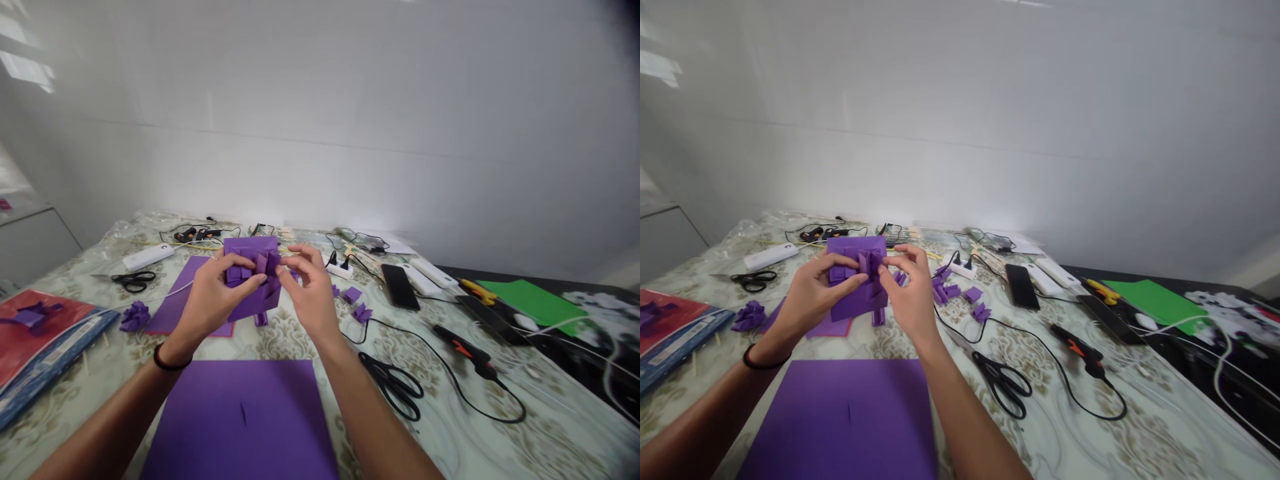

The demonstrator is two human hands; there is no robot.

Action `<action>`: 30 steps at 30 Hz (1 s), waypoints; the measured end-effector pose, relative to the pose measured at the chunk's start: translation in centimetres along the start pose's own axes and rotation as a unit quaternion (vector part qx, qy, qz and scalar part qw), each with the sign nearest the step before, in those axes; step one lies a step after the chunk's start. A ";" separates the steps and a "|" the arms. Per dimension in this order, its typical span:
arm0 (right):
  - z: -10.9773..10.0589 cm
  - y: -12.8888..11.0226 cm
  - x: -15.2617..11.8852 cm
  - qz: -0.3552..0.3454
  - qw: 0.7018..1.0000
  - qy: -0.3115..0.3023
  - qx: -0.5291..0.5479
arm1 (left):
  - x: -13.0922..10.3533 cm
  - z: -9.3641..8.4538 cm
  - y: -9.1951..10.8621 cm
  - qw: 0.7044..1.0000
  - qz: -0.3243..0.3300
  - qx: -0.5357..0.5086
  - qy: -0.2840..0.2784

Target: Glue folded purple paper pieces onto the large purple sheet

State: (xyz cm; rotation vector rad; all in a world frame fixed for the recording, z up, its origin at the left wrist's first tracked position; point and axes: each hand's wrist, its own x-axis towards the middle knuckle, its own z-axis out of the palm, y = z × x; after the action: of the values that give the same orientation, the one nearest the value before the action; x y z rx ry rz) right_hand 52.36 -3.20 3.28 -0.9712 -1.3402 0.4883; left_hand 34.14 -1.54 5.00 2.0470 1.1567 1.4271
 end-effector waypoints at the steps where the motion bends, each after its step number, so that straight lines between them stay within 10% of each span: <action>1: 0.0 -0.1 0.0 -0.014 1.000 0.008 -0.013 | 0.0 0.0 0.1 1.000 0.000 0.004 0.004; 16: -0.2 -2.4 -0.7 -0.044 0.995 -0.070 -0.050 | -0.2 -0.6 0.9 0.999 0.042 -0.022 -0.021; 30: -2.6 -2.4 0.3 -0.039 0.998 -0.017 0.039 | -0.1 -0.8 -0.2 0.994 0.020 -0.097 -0.046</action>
State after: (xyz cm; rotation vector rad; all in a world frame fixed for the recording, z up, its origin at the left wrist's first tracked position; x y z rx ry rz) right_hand 54.30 -5.07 5.57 -0.8476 -1.3744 0.4962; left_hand 33.34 -1.67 5.13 1.9862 0.9071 1.3904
